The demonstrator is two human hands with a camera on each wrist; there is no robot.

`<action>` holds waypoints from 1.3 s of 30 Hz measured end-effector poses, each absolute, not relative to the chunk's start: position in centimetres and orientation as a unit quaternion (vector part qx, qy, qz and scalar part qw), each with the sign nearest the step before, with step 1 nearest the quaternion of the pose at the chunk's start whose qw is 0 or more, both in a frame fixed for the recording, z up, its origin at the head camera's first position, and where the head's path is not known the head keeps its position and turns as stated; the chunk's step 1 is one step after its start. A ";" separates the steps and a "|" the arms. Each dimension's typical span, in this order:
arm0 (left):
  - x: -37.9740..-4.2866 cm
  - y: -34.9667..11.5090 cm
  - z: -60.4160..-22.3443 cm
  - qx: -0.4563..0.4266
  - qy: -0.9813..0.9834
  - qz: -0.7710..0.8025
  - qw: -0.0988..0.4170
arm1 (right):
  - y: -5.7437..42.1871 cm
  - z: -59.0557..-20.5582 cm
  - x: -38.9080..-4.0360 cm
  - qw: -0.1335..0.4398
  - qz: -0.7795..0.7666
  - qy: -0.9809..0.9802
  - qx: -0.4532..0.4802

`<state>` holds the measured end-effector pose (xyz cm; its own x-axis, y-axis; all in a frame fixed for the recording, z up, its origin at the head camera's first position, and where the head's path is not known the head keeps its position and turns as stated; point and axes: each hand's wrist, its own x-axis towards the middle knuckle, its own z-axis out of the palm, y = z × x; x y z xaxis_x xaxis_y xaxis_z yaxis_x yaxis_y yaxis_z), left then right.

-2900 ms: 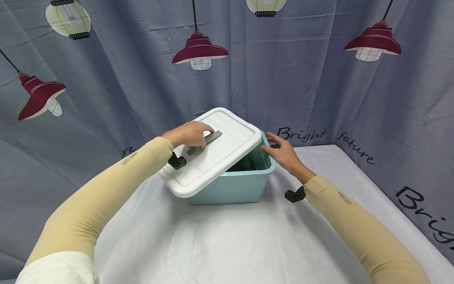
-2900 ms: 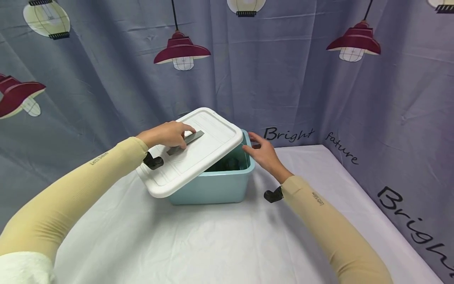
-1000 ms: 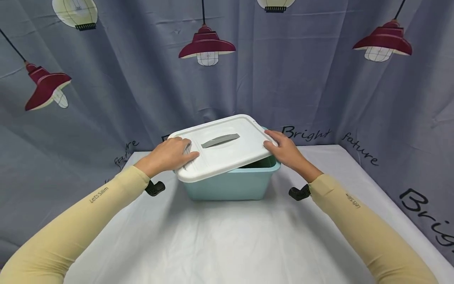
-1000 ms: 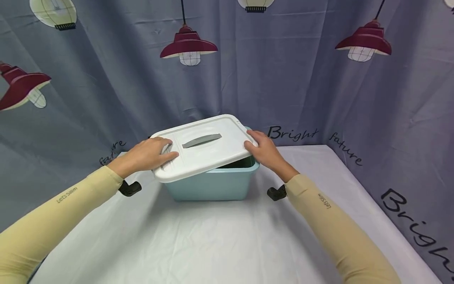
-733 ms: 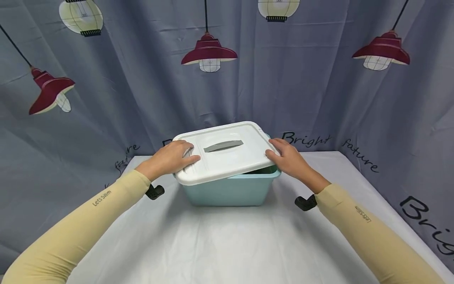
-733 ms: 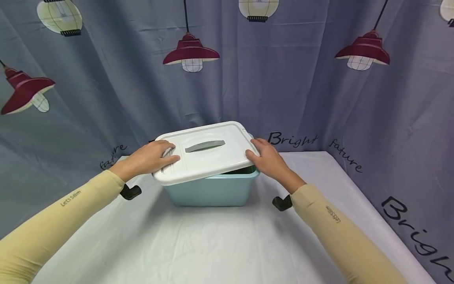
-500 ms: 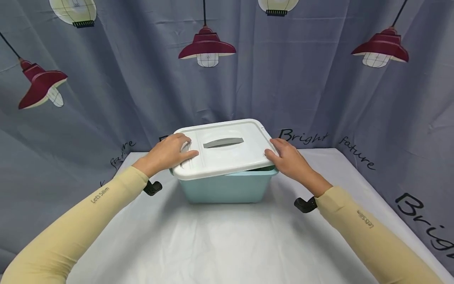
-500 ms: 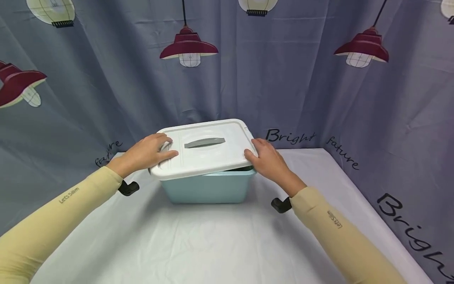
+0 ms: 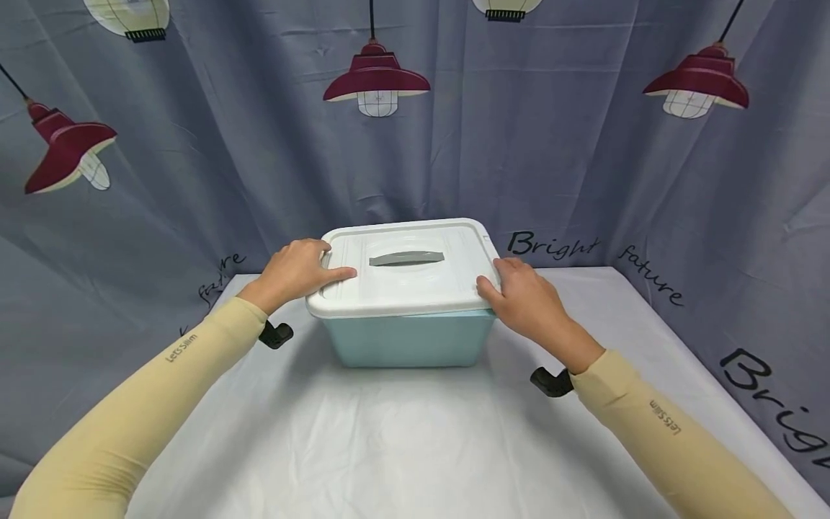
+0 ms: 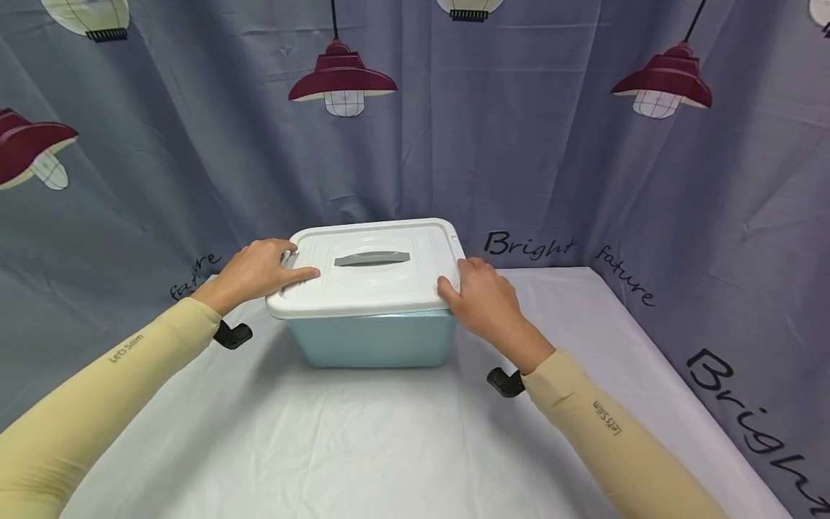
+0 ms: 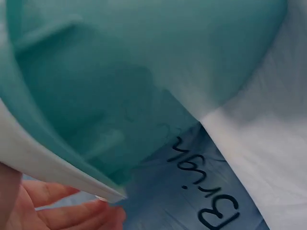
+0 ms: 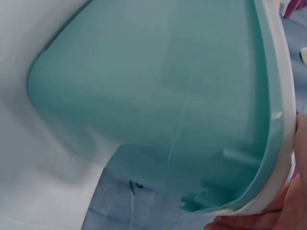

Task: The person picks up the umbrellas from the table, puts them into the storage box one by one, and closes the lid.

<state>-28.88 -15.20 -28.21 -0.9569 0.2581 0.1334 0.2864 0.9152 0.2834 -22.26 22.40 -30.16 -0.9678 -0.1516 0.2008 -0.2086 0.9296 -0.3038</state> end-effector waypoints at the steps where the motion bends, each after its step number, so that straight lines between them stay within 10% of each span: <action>1: -29.0 -15.2 -28.3 -0.140 -0.977 -0.153 0.043 | 22.3 -30.1 -22.1 0.088 0.157 -0.979 0.092; 17: -29.2 -16.1 -29.1 -0.141 -0.977 -0.157 0.035 | 21.1 -31.0 -20.4 0.122 0.113 -0.982 0.090; 39: -28.5 -17.2 -28.5 -0.132 -0.974 -0.185 -0.009 | 25.0 -28.7 -20.9 0.031 0.173 -0.982 0.072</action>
